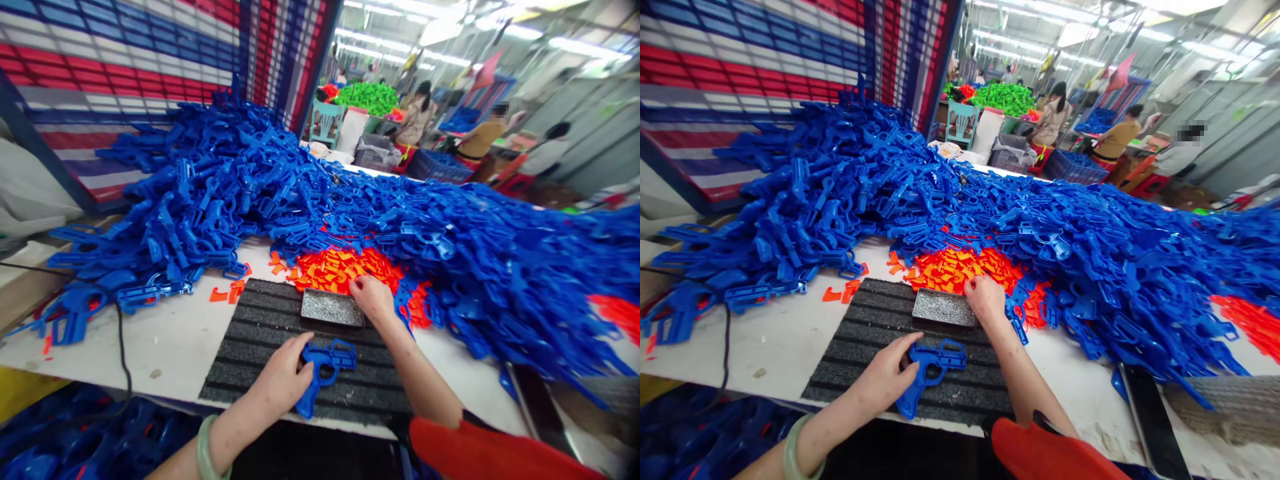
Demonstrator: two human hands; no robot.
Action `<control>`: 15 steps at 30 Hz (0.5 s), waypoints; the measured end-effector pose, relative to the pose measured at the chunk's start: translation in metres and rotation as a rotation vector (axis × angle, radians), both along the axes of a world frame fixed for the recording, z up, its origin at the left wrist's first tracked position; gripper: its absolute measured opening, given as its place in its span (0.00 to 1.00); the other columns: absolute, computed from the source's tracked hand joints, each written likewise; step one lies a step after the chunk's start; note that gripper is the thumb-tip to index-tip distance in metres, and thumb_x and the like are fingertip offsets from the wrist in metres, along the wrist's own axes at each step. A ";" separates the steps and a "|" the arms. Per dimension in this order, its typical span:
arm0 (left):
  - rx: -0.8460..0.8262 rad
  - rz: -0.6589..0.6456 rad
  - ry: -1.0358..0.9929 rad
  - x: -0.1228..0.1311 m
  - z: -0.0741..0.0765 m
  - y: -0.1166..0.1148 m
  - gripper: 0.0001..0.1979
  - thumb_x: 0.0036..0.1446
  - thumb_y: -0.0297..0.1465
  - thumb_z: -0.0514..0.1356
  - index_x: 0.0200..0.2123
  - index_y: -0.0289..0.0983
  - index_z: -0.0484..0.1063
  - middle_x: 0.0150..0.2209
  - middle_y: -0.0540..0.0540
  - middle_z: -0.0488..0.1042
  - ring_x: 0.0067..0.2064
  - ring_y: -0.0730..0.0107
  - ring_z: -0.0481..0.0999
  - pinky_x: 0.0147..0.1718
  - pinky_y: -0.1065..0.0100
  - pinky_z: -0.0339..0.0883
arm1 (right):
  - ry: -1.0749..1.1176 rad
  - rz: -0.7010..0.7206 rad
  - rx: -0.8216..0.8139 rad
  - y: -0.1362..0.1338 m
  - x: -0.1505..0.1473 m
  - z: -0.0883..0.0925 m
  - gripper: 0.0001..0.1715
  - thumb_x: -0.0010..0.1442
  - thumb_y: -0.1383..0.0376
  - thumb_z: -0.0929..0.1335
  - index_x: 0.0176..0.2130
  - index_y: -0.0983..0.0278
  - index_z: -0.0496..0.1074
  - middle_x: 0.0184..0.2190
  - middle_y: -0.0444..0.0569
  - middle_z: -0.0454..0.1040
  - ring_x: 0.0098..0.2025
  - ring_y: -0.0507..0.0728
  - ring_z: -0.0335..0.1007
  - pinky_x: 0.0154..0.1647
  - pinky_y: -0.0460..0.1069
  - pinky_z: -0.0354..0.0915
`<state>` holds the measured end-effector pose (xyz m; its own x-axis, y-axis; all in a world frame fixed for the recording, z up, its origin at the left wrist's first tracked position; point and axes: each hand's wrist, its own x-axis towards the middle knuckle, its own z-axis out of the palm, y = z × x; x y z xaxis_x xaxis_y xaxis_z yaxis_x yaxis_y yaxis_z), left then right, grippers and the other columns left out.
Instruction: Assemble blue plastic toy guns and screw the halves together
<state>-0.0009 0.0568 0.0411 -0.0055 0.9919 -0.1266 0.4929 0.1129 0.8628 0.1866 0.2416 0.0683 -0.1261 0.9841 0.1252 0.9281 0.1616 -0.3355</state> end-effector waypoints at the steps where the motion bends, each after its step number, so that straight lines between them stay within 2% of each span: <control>1: 0.079 0.007 0.082 -0.002 0.003 0.000 0.25 0.53 0.28 0.55 0.56 0.36 0.69 0.44 0.40 0.73 0.45 0.57 0.73 0.49 0.53 0.67 | 0.025 0.001 0.002 -0.004 0.004 0.001 0.15 0.60 0.59 0.64 0.30 0.64 0.77 0.33 0.56 0.79 0.38 0.61 0.75 0.40 0.53 0.65; 3: 0.226 0.038 0.162 -0.004 0.010 0.003 0.21 0.55 0.30 0.56 0.53 0.38 0.72 0.49 0.39 0.71 0.51 0.53 0.70 0.54 0.49 0.63 | 0.079 0.011 0.018 -0.016 0.011 0.005 0.16 0.62 0.58 0.63 0.34 0.63 0.77 0.36 0.54 0.79 0.40 0.60 0.75 0.42 0.52 0.65; 5: 0.287 0.058 0.095 -0.002 0.020 0.012 0.17 0.58 0.31 0.55 0.49 0.39 0.75 0.48 0.41 0.72 0.51 0.56 0.71 0.53 0.52 0.65 | 0.186 0.048 0.017 -0.034 0.016 0.009 0.19 0.63 0.55 0.61 0.39 0.64 0.76 0.37 0.52 0.79 0.40 0.58 0.74 0.42 0.50 0.66; 7: 0.237 0.061 -0.096 0.003 0.029 0.026 0.15 0.59 0.33 0.56 0.48 0.39 0.75 0.47 0.42 0.74 0.46 0.61 0.74 0.47 0.60 0.70 | 0.408 0.104 -0.056 -0.053 0.016 0.012 0.21 0.63 0.51 0.62 0.40 0.63 0.75 0.36 0.51 0.79 0.38 0.57 0.74 0.40 0.49 0.68; 10: 0.138 0.078 -0.317 0.014 0.038 0.046 0.20 0.56 0.35 0.61 0.53 0.38 0.72 0.44 0.44 0.76 0.39 0.67 0.76 0.37 0.68 0.73 | 0.726 0.169 -0.226 -0.079 0.013 0.013 0.22 0.59 0.48 0.66 0.37 0.63 0.75 0.31 0.48 0.78 0.35 0.57 0.73 0.38 0.49 0.69; 12: 0.166 0.058 -0.322 0.019 0.040 0.055 0.18 0.55 0.35 0.63 0.49 0.38 0.75 0.41 0.45 0.76 0.39 0.68 0.76 0.38 0.69 0.71 | 0.785 0.200 -0.291 -0.090 0.013 0.013 0.20 0.58 0.48 0.68 0.35 0.62 0.75 0.30 0.47 0.78 0.34 0.56 0.73 0.38 0.49 0.69; 15: 0.169 -0.049 -0.346 0.020 0.040 0.057 0.08 0.57 0.33 0.62 0.38 0.38 0.78 0.36 0.48 0.77 0.38 0.69 0.76 0.39 0.70 0.69 | 0.819 0.236 -0.344 -0.099 0.016 0.011 0.18 0.59 0.50 0.68 0.36 0.62 0.76 0.31 0.46 0.78 0.35 0.56 0.74 0.38 0.48 0.70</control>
<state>0.0195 0.1137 0.0812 0.0565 0.9970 0.0522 0.1710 -0.0612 0.9834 0.2024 0.1423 0.0788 -0.3293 0.9437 -0.0314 0.3346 0.0856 -0.9385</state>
